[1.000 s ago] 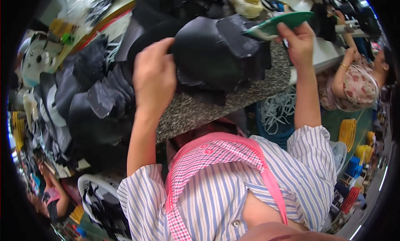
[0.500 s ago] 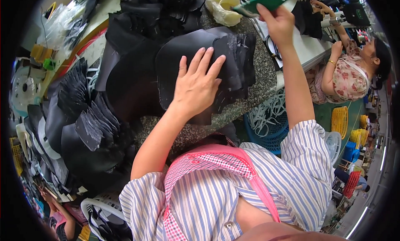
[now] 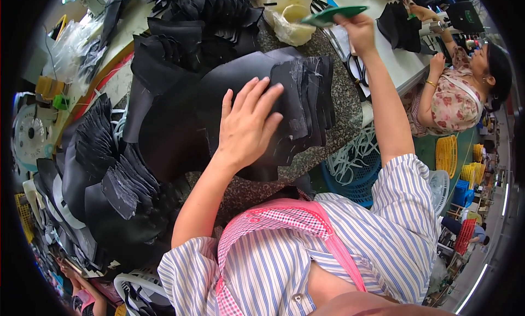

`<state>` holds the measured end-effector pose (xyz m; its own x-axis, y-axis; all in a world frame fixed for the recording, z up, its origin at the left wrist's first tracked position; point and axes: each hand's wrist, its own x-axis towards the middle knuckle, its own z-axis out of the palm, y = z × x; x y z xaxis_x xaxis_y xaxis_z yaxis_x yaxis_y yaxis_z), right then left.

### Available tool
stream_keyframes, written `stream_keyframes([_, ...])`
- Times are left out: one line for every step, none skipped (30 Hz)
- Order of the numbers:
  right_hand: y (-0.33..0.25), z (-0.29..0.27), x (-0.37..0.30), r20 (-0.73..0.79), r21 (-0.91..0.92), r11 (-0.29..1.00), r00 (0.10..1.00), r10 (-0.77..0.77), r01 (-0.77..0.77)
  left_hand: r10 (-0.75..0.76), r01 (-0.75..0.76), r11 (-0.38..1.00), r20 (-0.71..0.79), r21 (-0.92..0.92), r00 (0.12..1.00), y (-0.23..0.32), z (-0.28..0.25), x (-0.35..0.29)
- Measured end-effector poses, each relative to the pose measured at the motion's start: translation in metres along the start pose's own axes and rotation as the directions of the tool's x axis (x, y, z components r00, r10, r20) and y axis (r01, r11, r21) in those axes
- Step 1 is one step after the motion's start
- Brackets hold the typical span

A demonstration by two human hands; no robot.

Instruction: Applying glue to black leather shoe components at a manufacturing station.

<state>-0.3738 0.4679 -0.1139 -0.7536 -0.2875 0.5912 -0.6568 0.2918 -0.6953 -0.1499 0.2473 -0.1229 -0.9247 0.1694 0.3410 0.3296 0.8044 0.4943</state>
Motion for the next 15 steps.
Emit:
stream_keyframes([0.003, -0.009, -0.004, -0.122, 0.195, 0.962, 0.968, 0.219, -0.193, -0.032, 0.029, 0.996, -0.040, -0.082, 0.999, 0.000, 0.002, 0.000])
stream_keyframes([0.011, -0.020, -0.004, -0.100, 0.005, 0.988, 0.983, 0.155, -0.155, -0.016, 0.011, 0.997, -0.071, -0.075, 0.997, 0.003, 0.002, 0.003])
stream_keyframes([0.010, -0.029, -0.009, -0.095, 0.007, 0.987, 0.982, 0.163, -0.163, -0.023, 0.018, 0.997, -0.064, -0.077, 0.998, 0.005, 0.003, 0.000])
stream_keyframes([0.009, -0.039, -0.007, 0.006, 0.007, 0.972, 0.972, 0.233, -0.233, 0.008, -0.007, 1.000, -0.066, 0.015, 0.998, 0.007, 0.008, 0.002])
stream_keyframes([0.007, -0.046, -0.003, 0.106, -0.003, 0.954, 0.948, 0.300, -0.301, 0.042, -0.035, 0.994, -0.065, 0.106, 0.997, 0.009, 0.013, 0.005])
stream_keyframes([-0.020, -0.044, -0.005, 0.085, 0.143, 0.961, 0.971, 0.225, -0.235, 0.051, -0.039, 0.990, -0.089, 0.136, 0.995, 0.011, 0.016, 0.005])
stream_keyframes([-0.039, -0.043, -0.007, 0.045, 0.261, 0.949, 0.984, 0.173, -0.179, 0.037, -0.025, 0.990, -0.089, 0.136, 0.995, 0.012, 0.019, 0.004])
stream_keyframes([-0.070, -0.038, -0.010, 0.146, 0.382, 0.897, 0.973, 0.178, -0.222, 0.036, -0.018, 0.985, -0.105, 0.171, 0.994, 0.011, 0.021, 0.003])
stream_keyframes([-0.101, -0.032, -0.016, 0.239, 0.484, 0.833, 0.956, 0.170, -0.269, 0.045, -0.019, 0.979, -0.122, 0.201, 0.991, 0.011, 0.023, 0.001])
stream_keyframes([-0.121, -0.018, -0.026, 0.378, 0.397, 0.878, 0.919, 0.109, -0.268, 0.039, -0.014, 0.980, -0.123, 0.199, 0.992, 0.009, 0.023, -0.001])
stream_keyframes([-0.135, -0.005, -0.032, 0.511, 0.307, 0.919, 0.857, 0.061, -0.249, 0.029, -0.003, 0.981, -0.129, 0.196, 0.991, 0.007, 0.023, -0.003])
stream_keyframes([-0.134, -0.004, -0.042, 0.622, 0.062, 0.998, 0.782, -0.038, -0.001, 0.027, 0.000, 0.981, -0.137, 0.193, 0.990, 0.008, 0.025, -0.002])
stream_keyframes([-0.147, 0.001, -0.044, 0.680, -0.122, 0.992, 0.731, 0.054, 0.041, 0.031, -0.004, 0.982, -0.138, 0.189, 0.990, 0.009, 0.026, 0.000])
stream_keyframes([-0.139, 0.001, -0.043, 0.568, -0.108, 0.992, 0.815, 0.112, -0.061, 0.045, -0.015, 0.980, -0.151, 0.196, 0.987, 0.009, 0.028, 0.002])
stream_keyframes([-0.131, 0.003, -0.045, 0.445, -0.080, 0.983, 0.877, 0.181, -0.163, 0.060, -0.027, 0.979, -0.161, 0.202, 0.985, 0.010, 0.028, 0.002])
